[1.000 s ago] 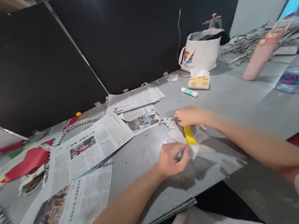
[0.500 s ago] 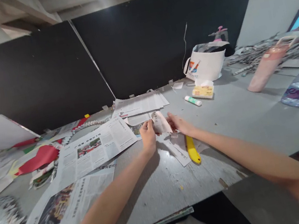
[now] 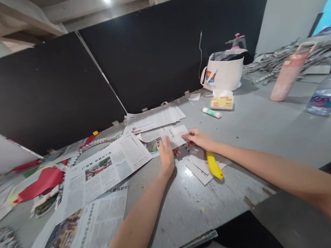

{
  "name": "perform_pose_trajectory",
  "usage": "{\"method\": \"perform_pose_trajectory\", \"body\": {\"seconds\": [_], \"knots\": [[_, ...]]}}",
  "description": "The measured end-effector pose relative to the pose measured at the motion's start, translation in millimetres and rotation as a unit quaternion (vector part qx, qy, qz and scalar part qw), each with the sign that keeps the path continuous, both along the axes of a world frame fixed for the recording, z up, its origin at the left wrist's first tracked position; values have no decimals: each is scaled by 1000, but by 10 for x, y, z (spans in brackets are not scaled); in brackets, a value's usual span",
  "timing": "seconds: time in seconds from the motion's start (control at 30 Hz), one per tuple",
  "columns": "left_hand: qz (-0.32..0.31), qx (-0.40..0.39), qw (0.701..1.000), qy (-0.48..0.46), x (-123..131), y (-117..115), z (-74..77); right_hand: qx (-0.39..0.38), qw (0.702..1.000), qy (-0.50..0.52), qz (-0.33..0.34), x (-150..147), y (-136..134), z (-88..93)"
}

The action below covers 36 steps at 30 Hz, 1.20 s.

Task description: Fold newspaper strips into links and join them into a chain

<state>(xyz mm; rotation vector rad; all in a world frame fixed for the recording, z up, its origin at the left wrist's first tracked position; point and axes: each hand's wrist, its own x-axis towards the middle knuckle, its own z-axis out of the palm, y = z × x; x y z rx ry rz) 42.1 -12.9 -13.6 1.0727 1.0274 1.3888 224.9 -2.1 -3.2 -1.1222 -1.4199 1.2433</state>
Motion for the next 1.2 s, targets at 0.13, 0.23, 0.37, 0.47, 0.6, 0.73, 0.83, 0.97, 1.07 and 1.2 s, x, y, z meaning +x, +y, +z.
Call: {"method": "perform_pose_trajectory", "body": {"seconds": [0.13, 0.23, 0.37, 0.47, 0.6, 0.73, 0.83, 0.97, 1.07, 1.2], "knots": [[-2, -23, 1000, -1, 3, 0, 9, -48, 996, 80, -12, 21, 54, -51], [-21, -19, 999, -23, 1, 22, 4, -57, 990, 125, -19, 34, 65, -44], [-40, -3, 999, -35, -7, 12, 13, -62, 985, 156, -23, 50, 59, -6], [-71, -9, 997, -40, -30, -26, 40, -65, 985, 156, -35, 56, 60, -2], [-83, 2, 995, -56, -43, -53, 69, -62, 983, 169, -46, 53, 77, -32], [-37, -10, 999, -13, -5, -23, 57, -58, 987, 141, -46, 51, 82, -51], [-43, 4, 998, 56, 21, -10, 40, -41, 991, 112, -59, 53, 73, -45], [-77, 21, 996, 46, 18, -6, 35, 13, 992, 89, -86, 64, 77, -40], [-62, 9, 998, 3, 6, 18, 27, -4, 994, 102, -31, 71, 80, -47], [-51, -1, 999, -12, 7, 43, 5, -5, 994, 98, 49, 73, 34, -14]]}}
